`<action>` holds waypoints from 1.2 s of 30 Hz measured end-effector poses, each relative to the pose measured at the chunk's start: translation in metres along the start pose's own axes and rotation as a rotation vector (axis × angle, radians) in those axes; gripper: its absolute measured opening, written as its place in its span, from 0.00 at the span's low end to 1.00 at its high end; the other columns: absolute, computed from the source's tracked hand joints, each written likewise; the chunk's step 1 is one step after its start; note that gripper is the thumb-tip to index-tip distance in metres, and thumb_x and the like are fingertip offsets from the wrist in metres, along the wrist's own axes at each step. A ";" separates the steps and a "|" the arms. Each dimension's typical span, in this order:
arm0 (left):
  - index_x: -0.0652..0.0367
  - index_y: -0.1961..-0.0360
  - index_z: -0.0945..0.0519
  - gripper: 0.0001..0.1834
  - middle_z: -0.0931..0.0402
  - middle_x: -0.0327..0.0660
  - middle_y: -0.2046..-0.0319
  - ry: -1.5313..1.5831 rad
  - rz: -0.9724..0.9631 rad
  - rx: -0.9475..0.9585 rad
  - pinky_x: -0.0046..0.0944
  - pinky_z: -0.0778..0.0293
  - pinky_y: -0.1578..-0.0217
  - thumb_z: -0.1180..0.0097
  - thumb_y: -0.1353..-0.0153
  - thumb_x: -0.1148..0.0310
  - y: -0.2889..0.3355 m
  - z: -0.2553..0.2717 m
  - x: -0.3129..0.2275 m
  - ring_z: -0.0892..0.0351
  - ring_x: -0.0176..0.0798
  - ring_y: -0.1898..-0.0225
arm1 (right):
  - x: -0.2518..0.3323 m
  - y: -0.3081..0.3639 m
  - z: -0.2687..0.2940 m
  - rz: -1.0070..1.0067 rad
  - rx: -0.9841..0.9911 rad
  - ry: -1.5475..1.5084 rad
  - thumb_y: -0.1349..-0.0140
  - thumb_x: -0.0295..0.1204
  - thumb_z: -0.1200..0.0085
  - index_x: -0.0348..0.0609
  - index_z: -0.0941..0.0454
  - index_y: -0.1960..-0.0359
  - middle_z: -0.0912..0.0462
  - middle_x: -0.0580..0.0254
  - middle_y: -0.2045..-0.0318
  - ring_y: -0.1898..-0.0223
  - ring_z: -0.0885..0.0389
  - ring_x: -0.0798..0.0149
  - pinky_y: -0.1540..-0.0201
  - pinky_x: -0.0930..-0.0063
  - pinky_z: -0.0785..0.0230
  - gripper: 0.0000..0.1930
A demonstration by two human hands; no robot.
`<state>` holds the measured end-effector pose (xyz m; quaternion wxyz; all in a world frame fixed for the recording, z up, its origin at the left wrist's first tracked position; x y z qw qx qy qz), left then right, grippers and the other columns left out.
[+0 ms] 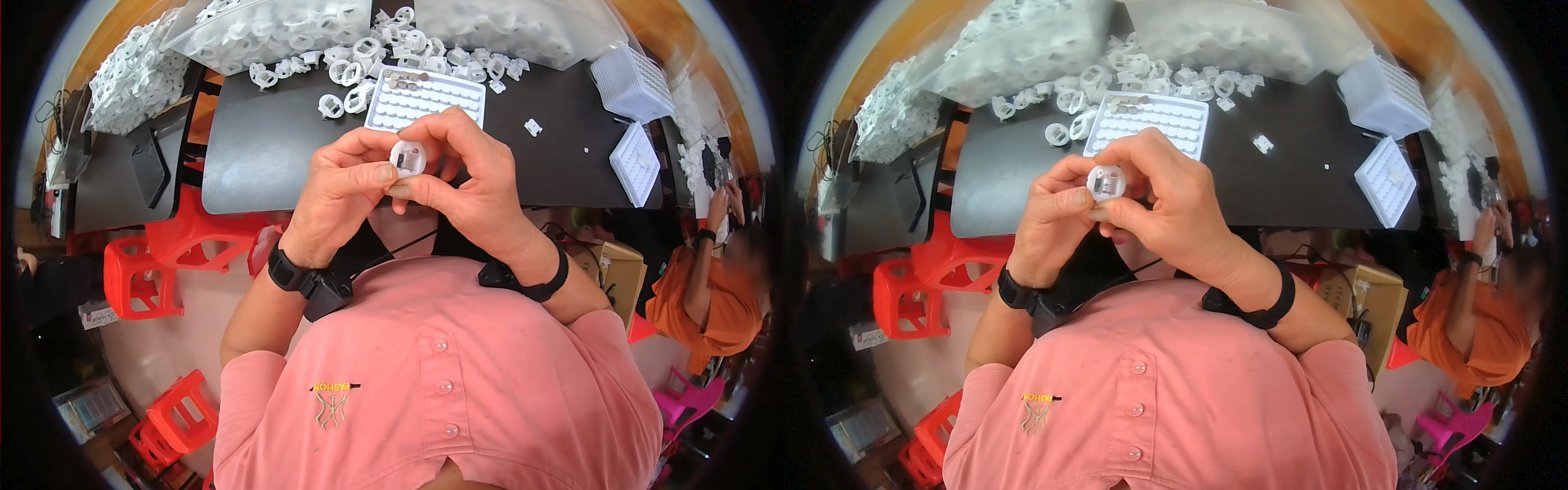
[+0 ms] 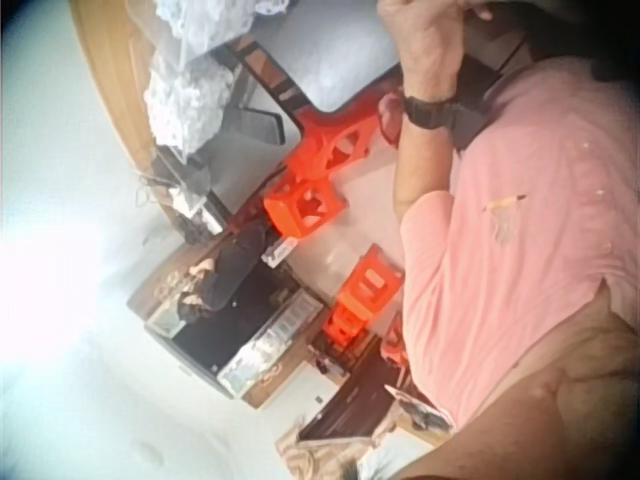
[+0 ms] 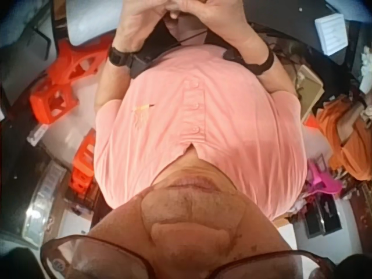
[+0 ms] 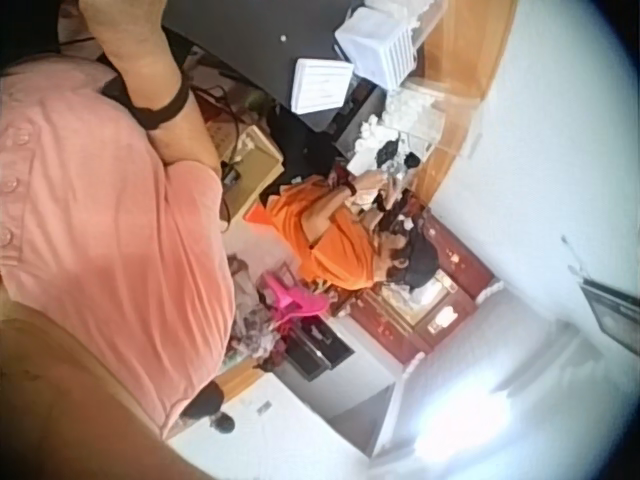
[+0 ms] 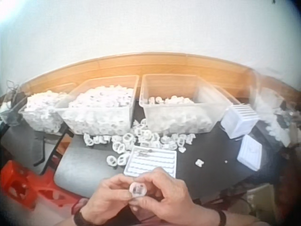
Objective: Assembling small plastic components at a workstation.
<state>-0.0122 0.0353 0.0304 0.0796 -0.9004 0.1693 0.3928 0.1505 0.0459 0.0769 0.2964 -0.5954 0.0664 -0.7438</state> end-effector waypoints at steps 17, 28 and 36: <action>0.67 0.51 0.23 0.14 0.18 0.51 0.63 0.237 -0.094 -0.005 0.39 0.26 0.69 0.44 0.36 0.71 -0.008 0.021 -0.001 0.18 0.46 0.65 | -0.051 -0.097 0.022 0.042 0.308 0.819 0.46 0.33 0.39 0.47 0.16 0.66 0.18 0.58 0.79 0.74 0.19 0.56 0.69 0.62 0.30 0.08; 0.66 0.51 0.23 0.14 0.18 0.51 0.62 0.218 -0.114 0.033 0.40 0.25 0.68 0.44 0.35 0.72 -0.011 0.020 0.000 0.18 0.46 0.65 | -0.058 -0.099 0.017 0.055 0.335 0.898 0.43 0.34 0.41 0.48 0.18 0.67 0.18 0.56 0.78 0.72 0.19 0.50 0.68 0.57 0.30 0.07; 0.66 0.49 0.24 0.15 0.18 0.51 0.61 0.262 -0.147 -0.016 0.43 0.24 0.64 0.45 0.35 0.72 -0.006 0.024 0.000 0.18 0.49 0.62 | 0.003 -0.076 0.029 -0.002 0.290 0.705 0.40 0.31 0.46 0.43 0.21 0.67 0.19 0.50 0.75 0.68 0.18 0.46 0.65 0.57 0.30 0.06</action>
Point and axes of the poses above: each hand's wrist, its own y-axis away from the middle knuckle, its own z-axis out of the back of the hand, x = y × z, the point moved 4 cm from there along -y, towards the middle knuckle
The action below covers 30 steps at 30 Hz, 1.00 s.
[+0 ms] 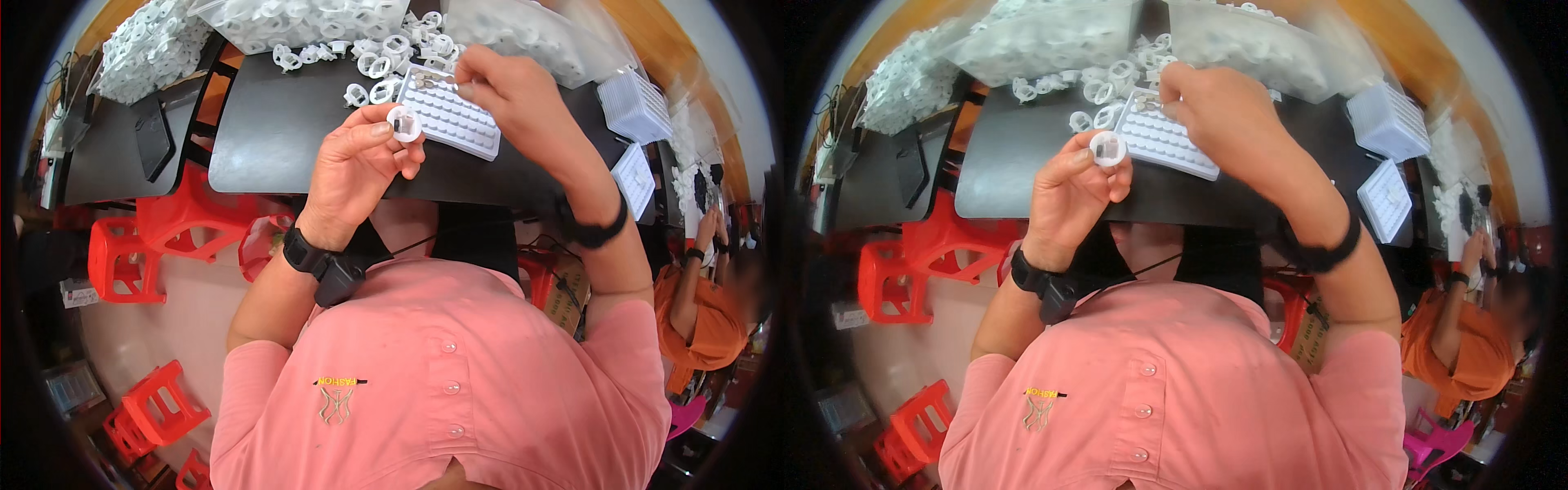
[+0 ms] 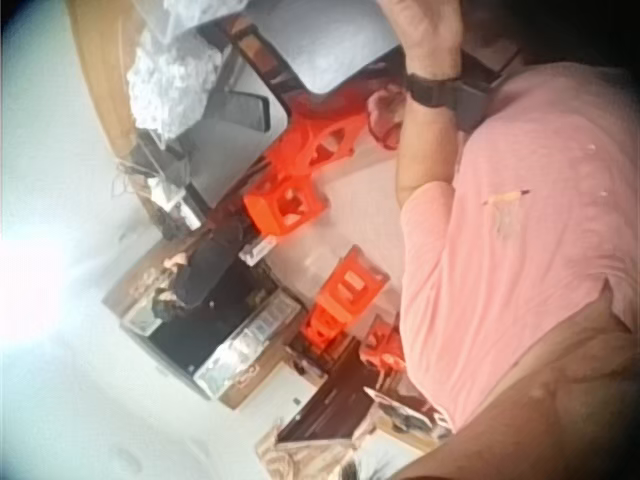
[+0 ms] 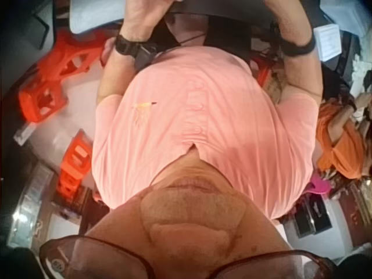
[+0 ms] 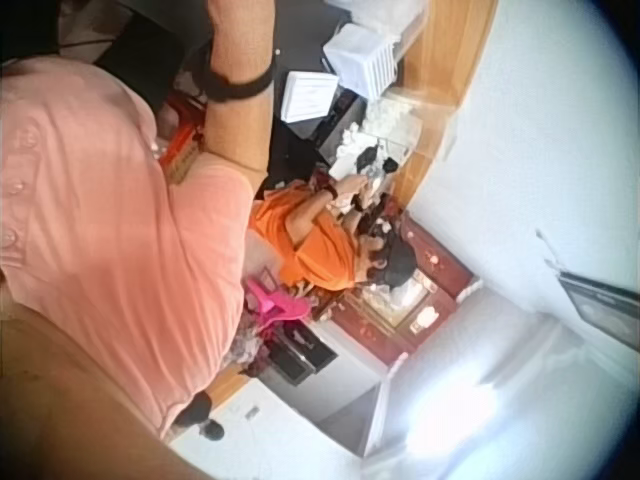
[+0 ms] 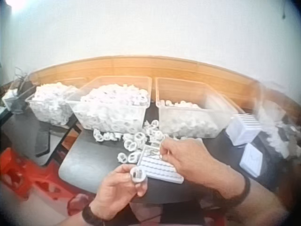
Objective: Assembling small plastic components at a workstation.
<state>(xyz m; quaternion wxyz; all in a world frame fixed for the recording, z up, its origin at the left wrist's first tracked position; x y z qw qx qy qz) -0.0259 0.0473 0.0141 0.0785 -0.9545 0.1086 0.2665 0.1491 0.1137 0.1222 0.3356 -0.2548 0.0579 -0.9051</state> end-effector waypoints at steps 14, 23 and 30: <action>0.61 0.51 0.24 0.14 0.19 0.49 0.57 -0.023 -0.095 -0.170 0.47 0.23 0.48 0.45 0.34 0.66 -0.003 -0.031 -0.002 0.20 0.49 0.51 | 0.057 0.056 -0.071 -0.134 -0.010 -0.866 0.41 0.23 0.42 0.36 0.18 0.67 0.20 0.63 0.78 0.77 0.24 0.72 0.74 0.77 0.33 0.03; 0.62 0.47 0.26 0.17 0.20 0.46 0.59 0.038 -0.041 -0.145 0.46 0.23 0.49 0.44 0.35 0.68 0.001 -0.031 0.002 0.20 0.46 0.54 | 0.056 0.058 -0.074 -0.074 0.038 -0.909 0.42 0.22 0.41 0.38 0.19 0.64 0.20 0.60 0.77 0.75 0.22 0.70 0.71 0.74 0.31 0.05; 0.65 0.46 0.26 0.16 0.19 0.45 0.59 0.008 -0.110 -0.225 0.43 0.24 0.55 0.45 0.34 0.70 0.008 -0.026 0.002 0.20 0.42 0.56 | 0.052 0.060 -0.042 0.053 -0.247 -0.630 0.39 0.23 0.41 0.41 0.20 0.62 0.18 0.58 0.74 0.73 0.18 0.66 0.70 0.73 0.29 0.05</action>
Point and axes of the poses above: each hand's wrist, its own y-axis away from the middle knuckle, its own z-axis out of the back of the hand, x = y × z, the point moved 4 cm from there along -y, towards the middle knuckle
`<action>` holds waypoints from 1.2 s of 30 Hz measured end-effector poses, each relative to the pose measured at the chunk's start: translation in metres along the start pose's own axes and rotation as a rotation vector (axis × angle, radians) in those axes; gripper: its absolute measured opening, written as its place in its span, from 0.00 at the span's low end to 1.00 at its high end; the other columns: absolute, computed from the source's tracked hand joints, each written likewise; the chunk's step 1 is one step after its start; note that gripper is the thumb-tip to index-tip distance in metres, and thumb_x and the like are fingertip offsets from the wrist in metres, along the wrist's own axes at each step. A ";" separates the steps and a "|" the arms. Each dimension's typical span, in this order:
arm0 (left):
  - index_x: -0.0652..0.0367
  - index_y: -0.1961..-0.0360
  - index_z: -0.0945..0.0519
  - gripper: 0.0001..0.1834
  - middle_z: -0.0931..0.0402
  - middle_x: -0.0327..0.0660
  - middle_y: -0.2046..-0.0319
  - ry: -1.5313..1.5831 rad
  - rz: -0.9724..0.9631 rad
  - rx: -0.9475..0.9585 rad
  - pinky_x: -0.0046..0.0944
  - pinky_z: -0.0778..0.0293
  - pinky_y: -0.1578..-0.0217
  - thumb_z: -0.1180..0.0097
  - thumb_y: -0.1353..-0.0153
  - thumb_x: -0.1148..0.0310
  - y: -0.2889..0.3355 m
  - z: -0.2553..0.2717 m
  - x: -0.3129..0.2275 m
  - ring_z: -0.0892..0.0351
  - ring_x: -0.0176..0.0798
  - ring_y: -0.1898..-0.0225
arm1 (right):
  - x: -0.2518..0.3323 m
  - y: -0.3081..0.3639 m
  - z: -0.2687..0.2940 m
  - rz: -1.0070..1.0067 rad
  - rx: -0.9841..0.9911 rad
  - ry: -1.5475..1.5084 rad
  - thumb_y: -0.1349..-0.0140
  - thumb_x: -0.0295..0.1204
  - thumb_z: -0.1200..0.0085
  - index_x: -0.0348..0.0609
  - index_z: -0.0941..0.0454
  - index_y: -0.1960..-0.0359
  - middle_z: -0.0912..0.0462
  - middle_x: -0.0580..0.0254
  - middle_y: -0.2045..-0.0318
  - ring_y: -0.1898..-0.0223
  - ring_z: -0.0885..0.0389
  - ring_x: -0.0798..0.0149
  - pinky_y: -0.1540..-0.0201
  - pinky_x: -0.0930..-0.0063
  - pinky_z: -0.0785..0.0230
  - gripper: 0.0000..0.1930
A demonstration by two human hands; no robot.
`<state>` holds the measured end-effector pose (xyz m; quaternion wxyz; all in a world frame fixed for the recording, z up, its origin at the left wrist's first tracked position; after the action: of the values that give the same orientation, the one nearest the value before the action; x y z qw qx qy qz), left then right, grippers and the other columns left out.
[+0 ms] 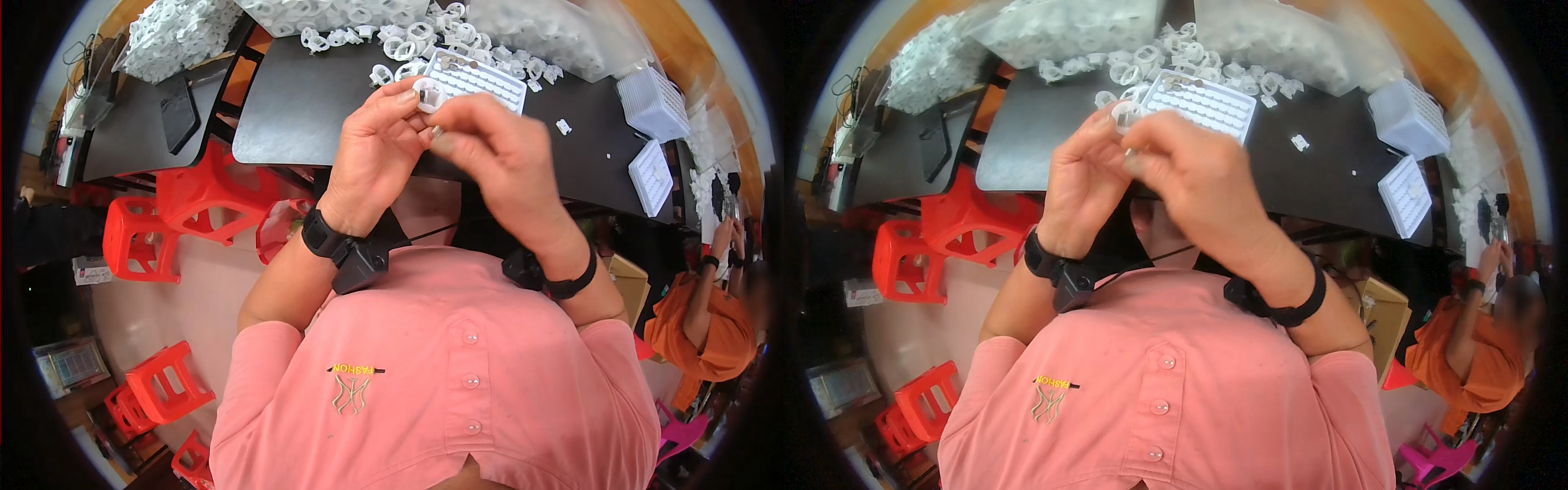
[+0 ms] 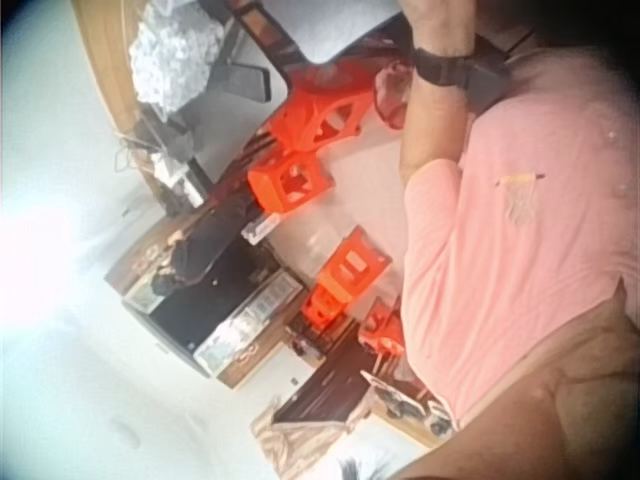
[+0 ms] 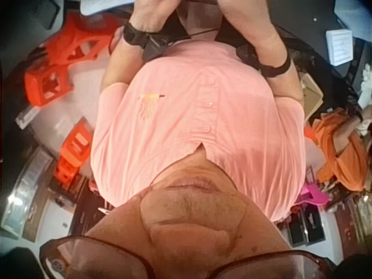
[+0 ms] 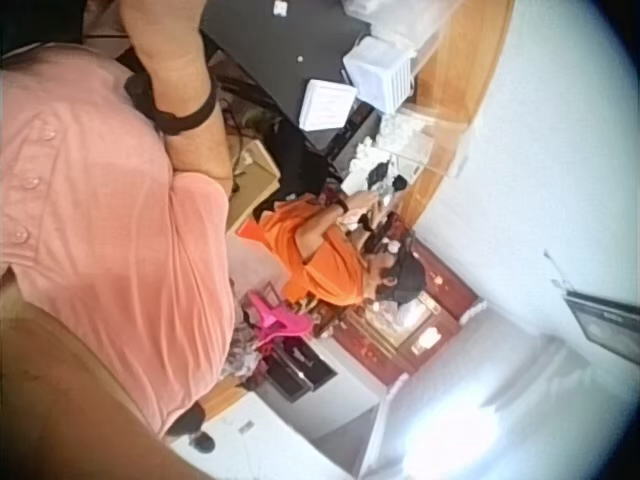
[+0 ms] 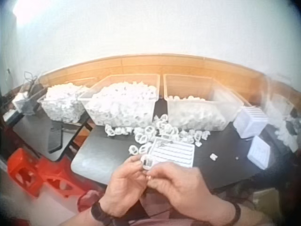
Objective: Assembling small plastic components at a workstation.
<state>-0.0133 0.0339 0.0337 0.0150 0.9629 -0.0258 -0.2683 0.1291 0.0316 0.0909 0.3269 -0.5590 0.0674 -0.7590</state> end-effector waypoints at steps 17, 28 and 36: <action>0.68 0.49 0.22 0.13 0.19 0.48 0.60 -0.107 0.028 0.151 0.41 0.23 0.63 0.45 0.30 0.71 0.007 0.015 0.008 0.18 0.44 0.63 | -0.033 -0.008 0.000 0.083 -0.072 -0.020 0.42 0.18 0.40 0.37 0.18 0.63 0.16 0.60 0.69 0.72 0.17 0.67 0.69 0.76 0.26 0.06; 0.68 0.49 0.22 0.13 0.19 0.48 0.60 -0.102 0.046 0.155 0.41 0.24 0.64 0.44 0.30 0.71 0.007 0.015 0.009 0.19 0.43 0.64 | -0.037 -0.009 0.000 -0.108 0.017 -0.452 0.37 0.15 0.42 0.30 0.21 0.65 0.17 0.57 0.70 0.72 0.17 0.69 0.69 0.77 0.22 0.01; 0.69 0.49 0.22 0.13 0.19 0.48 0.59 -0.127 0.040 0.156 0.40 0.24 0.63 0.44 0.30 0.71 0.007 0.011 0.009 0.19 0.42 0.64 | -0.038 -0.011 0.004 -0.054 0.076 -0.365 0.38 0.14 0.42 0.31 0.22 0.67 0.18 0.58 0.71 0.73 0.18 0.69 0.69 0.75 0.22 0.02</action>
<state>-0.0122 0.0261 0.0199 -0.0565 0.9414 -0.0666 -0.3257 0.1345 0.0624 0.0672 0.3340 -0.6764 -0.0368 -0.6554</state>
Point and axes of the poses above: each hand's wrist, its own y-axis away from the middle knuckle, its own z-axis out of the back of the hand, x = y × z, the point moved 4 cm from there along -y, towards the middle knuckle
